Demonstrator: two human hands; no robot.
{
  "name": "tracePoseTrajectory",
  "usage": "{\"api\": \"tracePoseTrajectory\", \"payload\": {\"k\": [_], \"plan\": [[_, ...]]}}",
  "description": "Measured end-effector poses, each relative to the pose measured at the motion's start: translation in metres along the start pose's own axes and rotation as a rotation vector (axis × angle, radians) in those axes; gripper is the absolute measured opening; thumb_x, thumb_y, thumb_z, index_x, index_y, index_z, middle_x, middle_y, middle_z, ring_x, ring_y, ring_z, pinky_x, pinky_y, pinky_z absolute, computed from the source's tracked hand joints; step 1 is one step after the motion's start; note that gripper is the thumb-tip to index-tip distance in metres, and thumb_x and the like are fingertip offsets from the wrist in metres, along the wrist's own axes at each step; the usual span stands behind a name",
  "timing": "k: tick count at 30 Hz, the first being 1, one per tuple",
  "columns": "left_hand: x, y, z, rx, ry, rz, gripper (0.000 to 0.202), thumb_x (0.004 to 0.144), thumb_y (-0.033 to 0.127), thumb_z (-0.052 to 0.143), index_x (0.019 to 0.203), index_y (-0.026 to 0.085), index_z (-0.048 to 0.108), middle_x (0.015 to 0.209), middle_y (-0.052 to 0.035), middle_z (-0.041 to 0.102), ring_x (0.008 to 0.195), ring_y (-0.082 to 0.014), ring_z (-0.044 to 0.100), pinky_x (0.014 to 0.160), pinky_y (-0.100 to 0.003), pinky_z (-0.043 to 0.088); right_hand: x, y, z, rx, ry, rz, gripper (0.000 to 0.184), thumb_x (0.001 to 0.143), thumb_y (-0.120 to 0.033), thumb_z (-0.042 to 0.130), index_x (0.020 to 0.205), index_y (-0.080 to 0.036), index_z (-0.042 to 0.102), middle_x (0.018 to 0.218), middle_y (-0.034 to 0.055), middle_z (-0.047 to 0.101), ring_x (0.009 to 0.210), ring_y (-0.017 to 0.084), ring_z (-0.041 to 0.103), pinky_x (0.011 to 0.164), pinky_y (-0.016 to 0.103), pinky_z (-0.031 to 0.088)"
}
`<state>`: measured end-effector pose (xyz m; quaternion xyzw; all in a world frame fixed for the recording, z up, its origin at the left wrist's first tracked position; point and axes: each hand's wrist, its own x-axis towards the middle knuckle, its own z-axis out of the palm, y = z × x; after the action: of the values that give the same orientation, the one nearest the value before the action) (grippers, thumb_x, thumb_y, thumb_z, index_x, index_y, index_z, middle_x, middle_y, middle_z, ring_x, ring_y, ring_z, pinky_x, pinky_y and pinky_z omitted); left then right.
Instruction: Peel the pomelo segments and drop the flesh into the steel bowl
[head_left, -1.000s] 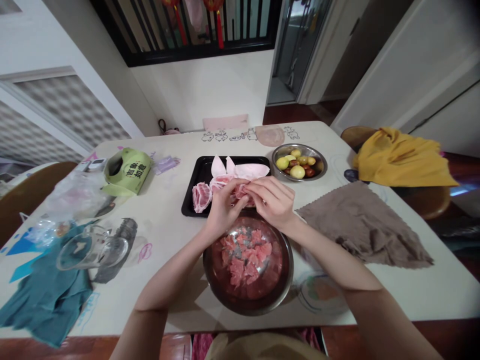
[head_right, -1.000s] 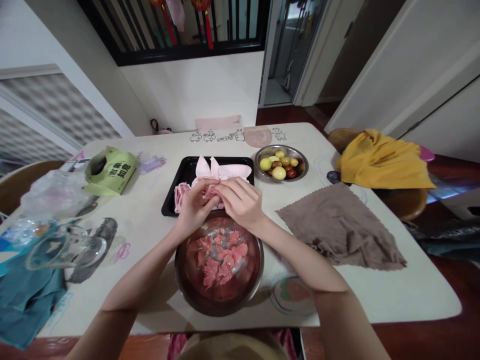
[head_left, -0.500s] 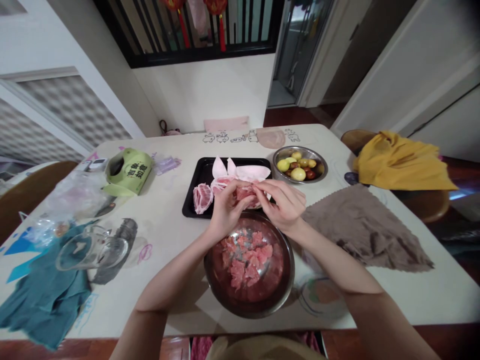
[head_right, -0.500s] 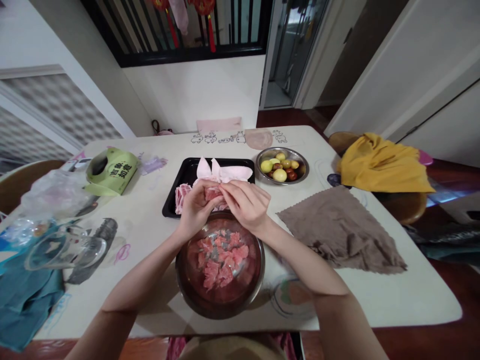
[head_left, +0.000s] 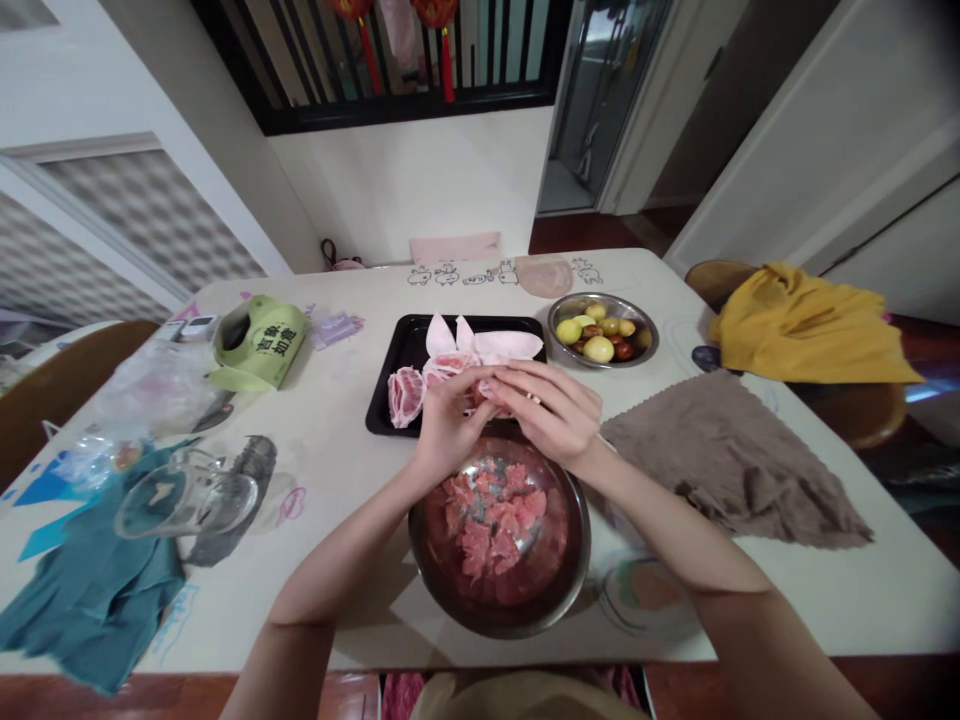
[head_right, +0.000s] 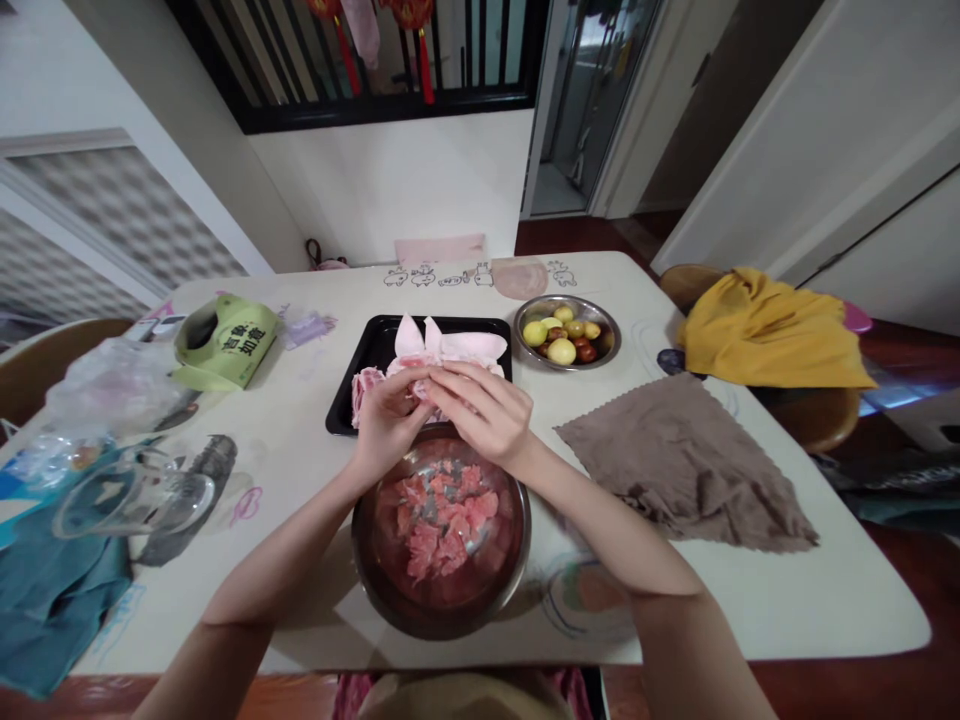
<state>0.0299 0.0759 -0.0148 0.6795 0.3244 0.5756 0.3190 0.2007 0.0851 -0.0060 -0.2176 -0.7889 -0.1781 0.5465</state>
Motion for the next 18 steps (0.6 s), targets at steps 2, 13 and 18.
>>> {"api": "tracePoseTrajectory", "payload": {"k": [2,13,18], "plan": [[-0.002,-0.002,-0.002,0.026,0.006,0.01,0.03,0.087,0.008,0.068,0.114,0.02,0.074,0.11,-0.0069,0.079,0.099,-0.0166,0.075,0.09,-0.027,0.061,0.0,-0.001,-0.004,0.008,-0.026,-0.043,0.034,0.095,-0.011,0.062,0.125,-0.025,0.071,0.116,0.0041,0.079,0.114,0.021,0.073,0.089,0.036,0.067],[0.0,0.004,-0.006,0.142,0.015,0.243,0.034,0.086,0.002,0.063,0.109,0.02,0.079,0.104,-0.0047,0.082,0.094,-0.0194,0.08,0.086,-0.029,0.066,0.013,-0.018,-0.018,0.088,0.045,0.058,0.035,0.093,-0.004,0.057,0.118,-0.019,0.075,0.103,0.004,0.081,0.101,0.019,0.078,0.09,0.031,0.067],[0.001,-0.001,-0.009,0.107,-0.004,0.303,0.023,0.092,0.012,0.066,0.107,0.021,0.08,0.104,-0.0059,0.082,0.096,-0.0201,0.08,0.087,-0.03,0.066,0.013,-0.017,-0.018,0.111,0.075,0.147,0.039,0.092,-0.002,0.056,0.118,-0.025,0.075,0.104,0.0007,0.081,0.095,0.018,0.079,0.083,0.029,0.068]]}}
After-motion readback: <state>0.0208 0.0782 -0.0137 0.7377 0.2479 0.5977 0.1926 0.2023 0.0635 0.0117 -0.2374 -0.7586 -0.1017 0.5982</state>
